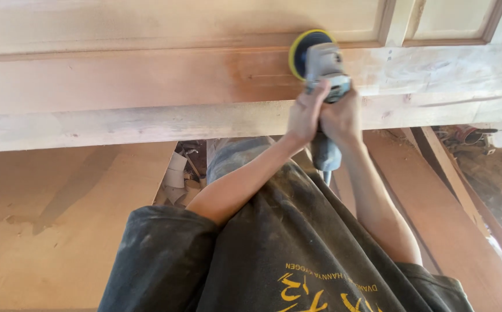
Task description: The person uses an orbital sander to smooth the surface of a wooden door. They move the tool across the flat panels and along the raised edges of the door frame.
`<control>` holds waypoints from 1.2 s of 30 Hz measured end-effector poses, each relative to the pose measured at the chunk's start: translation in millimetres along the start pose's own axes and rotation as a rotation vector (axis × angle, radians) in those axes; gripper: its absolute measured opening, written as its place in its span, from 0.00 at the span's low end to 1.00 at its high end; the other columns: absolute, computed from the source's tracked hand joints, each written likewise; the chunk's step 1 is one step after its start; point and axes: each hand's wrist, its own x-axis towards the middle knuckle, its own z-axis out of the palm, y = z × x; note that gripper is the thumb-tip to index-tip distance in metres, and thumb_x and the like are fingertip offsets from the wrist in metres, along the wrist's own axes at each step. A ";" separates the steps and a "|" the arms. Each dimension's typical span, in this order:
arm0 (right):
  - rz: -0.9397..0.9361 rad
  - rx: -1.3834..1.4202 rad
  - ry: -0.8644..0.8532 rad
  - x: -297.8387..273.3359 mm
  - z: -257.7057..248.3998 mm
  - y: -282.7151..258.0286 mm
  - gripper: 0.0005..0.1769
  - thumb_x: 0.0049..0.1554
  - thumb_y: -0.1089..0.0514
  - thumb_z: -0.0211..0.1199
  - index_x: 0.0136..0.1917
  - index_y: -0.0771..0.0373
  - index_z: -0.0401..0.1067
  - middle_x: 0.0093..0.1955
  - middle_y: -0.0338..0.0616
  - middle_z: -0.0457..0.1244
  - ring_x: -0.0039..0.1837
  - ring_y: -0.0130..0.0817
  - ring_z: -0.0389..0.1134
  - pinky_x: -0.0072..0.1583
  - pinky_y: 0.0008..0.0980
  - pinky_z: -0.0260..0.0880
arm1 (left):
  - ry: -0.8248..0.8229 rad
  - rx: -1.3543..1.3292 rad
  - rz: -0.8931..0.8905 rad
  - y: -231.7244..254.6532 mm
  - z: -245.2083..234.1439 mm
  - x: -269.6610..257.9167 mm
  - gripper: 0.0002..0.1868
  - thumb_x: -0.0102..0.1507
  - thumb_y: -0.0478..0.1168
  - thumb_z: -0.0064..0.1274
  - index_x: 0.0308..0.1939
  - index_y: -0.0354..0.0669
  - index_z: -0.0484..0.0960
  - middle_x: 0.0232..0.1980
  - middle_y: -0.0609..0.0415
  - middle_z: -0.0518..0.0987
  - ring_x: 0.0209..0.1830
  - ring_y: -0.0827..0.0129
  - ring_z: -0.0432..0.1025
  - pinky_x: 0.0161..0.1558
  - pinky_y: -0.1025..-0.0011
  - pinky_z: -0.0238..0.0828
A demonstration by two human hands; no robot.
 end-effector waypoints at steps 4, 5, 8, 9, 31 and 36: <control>-0.120 0.026 0.068 9.3 -36.4 10.7 0.18 0.54 0.53 0.71 0.54 0.64 0.74 0.43 0.56 0.68 0.52 0.41 0.70 0.53 0.48 0.66 | -0.135 0.170 -0.080 6.4 24.9 17.6 0.60 0.49 0.82 0.32 0.58 0.29 0.79 0.60 0.31 0.78 0.67 0.39 0.68 0.72 0.49 0.60; -0.067 0.030 0.112 7.3 -43.2 12.0 0.14 0.54 0.53 0.70 0.49 0.63 0.76 0.39 0.50 0.65 0.48 0.34 0.65 0.49 0.44 0.65 | -0.157 0.194 -0.081 7.7 34.5 23.7 0.60 0.48 0.82 0.32 0.59 0.30 0.79 0.60 0.33 0.78 0.67 0.40 0.68 0.72 0.50 0.59; -0.007 0.050 0.150 -2.1 -65.4 1.9 0.11 0.56 0.53 0.69 0.43 0.63 0.76 0.35 0.43 0.62 0.45 0.26 0.61 0.46 0.35 0.64 | -0.232 0.256 -0.116 -8.5 55.4 26.9 0.61 0.45 0.83 0.33 0.60 0.34 0.77 0.61 0.37 0.79 0.68 0.42 0.68 0.73 0.53 0.59; -0.028 0.077 0.145 -0.2 -73.2 -6.4 0.12 0.59 0.53 0.68 0.43 0.65 0.75 0.36 0.42 0.61 0.47 0.25 0.61 0.47 0.31 0.65 | -0.271 0.295 -0.124 -13.1 61.6 29.3 0.62 0.44 0.84 0.34 0.61 0.36 0.76 0.61 0.39 0.79 0.68 0.44 0.68 0.73 0.55 0.58; 0.171 -0.328 -0.275 -16.9 11.3 -28.1 0.33 0.49 0.40 0.68 0.62 0.55 0.66 0.50 0.67 0.68 0.62 0.70 0.67 0.61 0.66 0.62 | -0.026 -0.163 0.116 -46.0 -51.9 -0.3 0.46 0.68 0.72 0.29 0.71 0.34 0.66 0.64 0.30 0.73 0.67 0.42 0.66 0.69 0.44 0.59; 0.108 -0.067 -0.095 -24.5 -7.6 -35.4 0.23 0.49 0.51 0.70 0.56 0.58 0.71 0.43 0.59 0.69 0.53 0.58 0.72 0.52 0.56 0.67 | -0.181 0.118 -0.050 -37.1 -30.3 4.0 0.57 0.61 0.78 0.31 0.69 0.26 0.67 0.63 0.20 0.72 0.68 0.28 0.62 0.70 0.41 0.57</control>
